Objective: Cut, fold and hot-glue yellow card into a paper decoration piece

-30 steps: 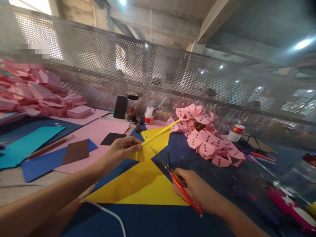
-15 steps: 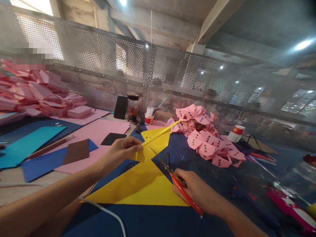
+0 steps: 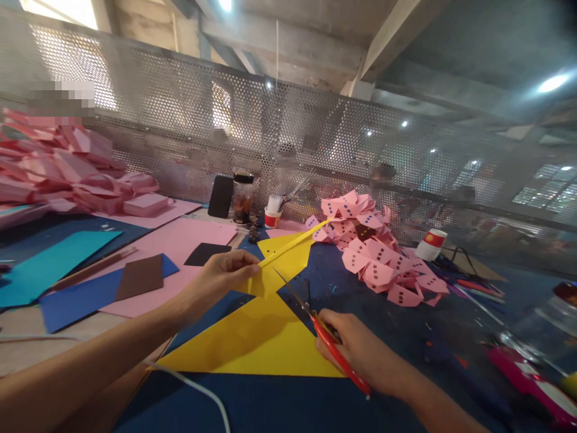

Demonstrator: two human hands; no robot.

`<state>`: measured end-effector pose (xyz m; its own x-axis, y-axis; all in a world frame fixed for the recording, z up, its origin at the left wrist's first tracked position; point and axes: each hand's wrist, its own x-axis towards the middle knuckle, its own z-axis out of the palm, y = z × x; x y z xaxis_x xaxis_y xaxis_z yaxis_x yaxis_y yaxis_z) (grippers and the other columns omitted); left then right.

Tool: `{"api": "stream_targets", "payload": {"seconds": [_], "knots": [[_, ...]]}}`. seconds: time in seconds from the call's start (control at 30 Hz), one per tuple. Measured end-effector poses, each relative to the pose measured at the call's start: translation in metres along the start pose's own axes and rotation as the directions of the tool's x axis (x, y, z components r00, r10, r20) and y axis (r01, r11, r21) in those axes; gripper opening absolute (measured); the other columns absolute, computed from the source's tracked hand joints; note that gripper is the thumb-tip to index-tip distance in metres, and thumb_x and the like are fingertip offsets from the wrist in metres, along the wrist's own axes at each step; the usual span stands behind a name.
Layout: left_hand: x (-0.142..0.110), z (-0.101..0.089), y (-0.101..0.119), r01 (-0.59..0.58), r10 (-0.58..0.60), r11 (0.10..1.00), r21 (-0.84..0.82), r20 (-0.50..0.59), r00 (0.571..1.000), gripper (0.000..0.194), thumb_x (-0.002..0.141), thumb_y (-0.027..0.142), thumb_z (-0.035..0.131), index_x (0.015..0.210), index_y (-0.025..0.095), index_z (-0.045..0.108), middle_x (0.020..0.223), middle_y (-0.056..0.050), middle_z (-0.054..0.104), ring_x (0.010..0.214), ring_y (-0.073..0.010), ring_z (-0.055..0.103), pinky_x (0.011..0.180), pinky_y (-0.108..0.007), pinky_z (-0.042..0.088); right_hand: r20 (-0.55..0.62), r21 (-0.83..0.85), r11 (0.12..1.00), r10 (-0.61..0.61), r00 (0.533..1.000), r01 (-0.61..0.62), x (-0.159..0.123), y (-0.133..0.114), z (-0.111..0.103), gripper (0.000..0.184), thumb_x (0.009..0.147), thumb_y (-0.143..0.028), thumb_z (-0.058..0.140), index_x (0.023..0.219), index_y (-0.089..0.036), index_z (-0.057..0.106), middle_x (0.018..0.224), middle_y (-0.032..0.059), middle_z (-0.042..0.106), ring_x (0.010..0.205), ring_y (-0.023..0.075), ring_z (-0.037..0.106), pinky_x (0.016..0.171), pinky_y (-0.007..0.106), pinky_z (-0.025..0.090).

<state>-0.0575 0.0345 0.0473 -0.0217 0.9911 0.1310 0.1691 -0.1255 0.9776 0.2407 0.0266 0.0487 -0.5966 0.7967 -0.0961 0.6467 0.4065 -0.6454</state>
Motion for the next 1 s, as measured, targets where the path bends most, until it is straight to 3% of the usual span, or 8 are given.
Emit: {"api": "stream_targets", "payload": {"seconds": [0.37, 0.67, 1.0], "knots": [[-0.0001, 0.0003, -0.0012, -0.010, 0.010, 1.000, 0.014, 0.000, 1.000, 0.033, 0.081, 0.051, 0.075, 0.090, 0.019, 0.072, 0.077, 0.001, 0.069, 0.069, -0.0144, 0.059, 0.058, -0.021, 0.040, 0.000, 0.010, 0.999, 0.035, 0.999, -0.035, 0.0019, 0.0008, 0.0013, 0.021, 0.091, -0.018, 0.054, 0.072, -0.019, 0.046, 0.064, -0.0048, 0.052, 0.057, 0.0084, 0.044, 0.051, 0.022, 0.023], [-0.0005, 0.0012, 0.0000, -0.007, 0.007, 1.000, 0.028, -0.008, 1.000, 0.034, 0.078, 0.052, 0.076, 0.089, 0.020, 0.072, 0.076, 0.001, 0.069, 0.068, -0.0156, 0.060, 0.058, -0.022, 0.041, -0.005, -0.128, 0.990, 0.053, 0.999, -0.053, 0.0030, -0.0009, 0.0013, 0.024, 0.092, -0.023, 0.055, 0.070, -0.020, 0.047, 0.064, -0.0024, 0.055, 0.057, 0.0101, 0.046, 0.053, 0.025, 0.021], [0.0001, 0.0007, 0.0005, -0.007, 0.007, 1.000, 0.027, 0.000, 1.000, 0.034, 0.079, 0.051, 0.075, 0.091, 0.019, 0.072, 0.077, 0.000, 0.069, 0.068, -0.0156, 0.059, 0.058, -0.022, 0.040, -0.032, -0.182, 0.980, 0.072, 0.997, -0.077, 0.0041, -0.0017, 0.0018, 0.022, 0.090, -0.016, 0.056, 0.070, -0.019, 0.049, 0.065, -0.0010, 0.060, 0.058, 0.0107, 0.048, 0.054, 0.027, 0.018]]}}
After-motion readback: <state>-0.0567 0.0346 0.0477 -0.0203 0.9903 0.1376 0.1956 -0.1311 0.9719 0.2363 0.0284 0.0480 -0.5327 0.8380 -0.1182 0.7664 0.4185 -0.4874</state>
